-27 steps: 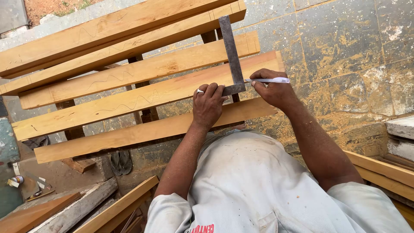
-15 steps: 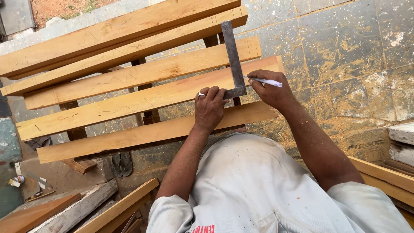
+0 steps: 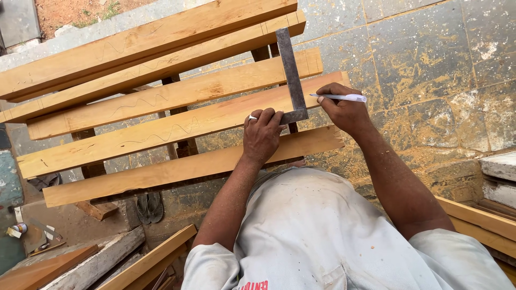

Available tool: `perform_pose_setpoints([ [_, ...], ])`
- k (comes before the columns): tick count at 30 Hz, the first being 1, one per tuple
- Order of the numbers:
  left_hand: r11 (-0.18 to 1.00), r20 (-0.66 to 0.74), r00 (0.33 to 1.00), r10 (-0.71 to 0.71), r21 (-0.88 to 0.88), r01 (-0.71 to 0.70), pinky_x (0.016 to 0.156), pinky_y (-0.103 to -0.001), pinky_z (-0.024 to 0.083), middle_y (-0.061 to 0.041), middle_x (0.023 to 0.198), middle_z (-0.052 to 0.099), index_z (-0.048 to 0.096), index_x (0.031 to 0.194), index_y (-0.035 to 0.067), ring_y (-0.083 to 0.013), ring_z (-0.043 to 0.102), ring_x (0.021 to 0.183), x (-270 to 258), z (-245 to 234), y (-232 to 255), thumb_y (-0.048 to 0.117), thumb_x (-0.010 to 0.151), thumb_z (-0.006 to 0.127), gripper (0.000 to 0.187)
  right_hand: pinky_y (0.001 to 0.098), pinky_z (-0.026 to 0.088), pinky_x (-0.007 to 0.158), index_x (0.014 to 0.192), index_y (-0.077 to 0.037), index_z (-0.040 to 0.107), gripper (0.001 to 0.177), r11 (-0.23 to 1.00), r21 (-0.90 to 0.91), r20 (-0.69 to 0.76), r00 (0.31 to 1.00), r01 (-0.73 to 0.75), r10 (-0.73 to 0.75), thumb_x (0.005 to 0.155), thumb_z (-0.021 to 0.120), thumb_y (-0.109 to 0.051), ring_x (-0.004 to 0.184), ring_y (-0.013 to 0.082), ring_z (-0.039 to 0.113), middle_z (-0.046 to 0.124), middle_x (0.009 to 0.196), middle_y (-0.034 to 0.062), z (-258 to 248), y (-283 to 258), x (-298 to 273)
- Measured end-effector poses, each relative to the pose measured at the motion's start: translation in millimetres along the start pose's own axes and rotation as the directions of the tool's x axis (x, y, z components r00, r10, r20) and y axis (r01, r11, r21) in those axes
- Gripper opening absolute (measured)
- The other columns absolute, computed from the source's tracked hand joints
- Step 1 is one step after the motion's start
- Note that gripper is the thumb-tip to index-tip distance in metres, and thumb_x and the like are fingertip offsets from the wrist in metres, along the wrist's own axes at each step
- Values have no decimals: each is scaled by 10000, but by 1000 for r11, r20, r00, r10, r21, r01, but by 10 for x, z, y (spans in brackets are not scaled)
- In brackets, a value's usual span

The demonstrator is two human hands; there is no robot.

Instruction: Marking lines on wooden beams using a square and a pen.

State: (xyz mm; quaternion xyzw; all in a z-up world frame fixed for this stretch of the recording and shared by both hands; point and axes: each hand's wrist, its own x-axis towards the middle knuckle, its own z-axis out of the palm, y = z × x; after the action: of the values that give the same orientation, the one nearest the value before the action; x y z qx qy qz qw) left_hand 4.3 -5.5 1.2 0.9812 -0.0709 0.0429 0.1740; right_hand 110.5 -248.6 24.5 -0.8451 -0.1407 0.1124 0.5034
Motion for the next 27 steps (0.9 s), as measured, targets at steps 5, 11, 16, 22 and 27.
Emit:
perform_pose_setpoints([
  [5,999,-29,999,22,32,-21,997,-471,426,-20,1204,583,626,1297,155,-265,556,1183,29,-32,35,294,888,773,457,324,593,714,1115,-6,729,175,1000,-14,1,1000,-4,4,989,699,-124,847,177,737,767,980,142,-5,-16,36],
  [11,998,6,1000,31,58,-31,957,-468,437,-31,1183,576,619,1284,128,-273,559,1159,47,-24,48,329,906,774,456,321,608,677,1151,-7,733,191,996,-55,-18,997,69,-70,1000,678,-110,821,185,754,771,983,154,16,-85,190],
  [16,997,-23,999,41,74,-39,947,-461,444,-27,1176,583,623,1278,126,-266,561,1148,50,-52,56,333,914,768,443,336,600,664,1166,-7,741,200,991,-102,-25,996,83,-86,1016,670,-119,803,210,749,765,954,176,40,-227,333],
  [22,1000,46,999,-5,31,4,944,-457,449,-40,1189,595,634,1293,111,-242,573,1067,46,-34,60,304,927,779,438,342,593,669,1162,-21,744,219,995,-85,52,998,51,-47,1004,676,-156,799,222,747,772,967,163,43,-160,272],
  [27,1000,7,1000,0,17,0,937,-449,446,-24,1134,596,643,1239,124,-265,574,1126,82,-99,89,301,892,789,416,351,601,716,1050,-42,773,175,982,-150,170,976,-113,139,936,683,-140,800,211,751,792,916,140,-104,-185,173],
])
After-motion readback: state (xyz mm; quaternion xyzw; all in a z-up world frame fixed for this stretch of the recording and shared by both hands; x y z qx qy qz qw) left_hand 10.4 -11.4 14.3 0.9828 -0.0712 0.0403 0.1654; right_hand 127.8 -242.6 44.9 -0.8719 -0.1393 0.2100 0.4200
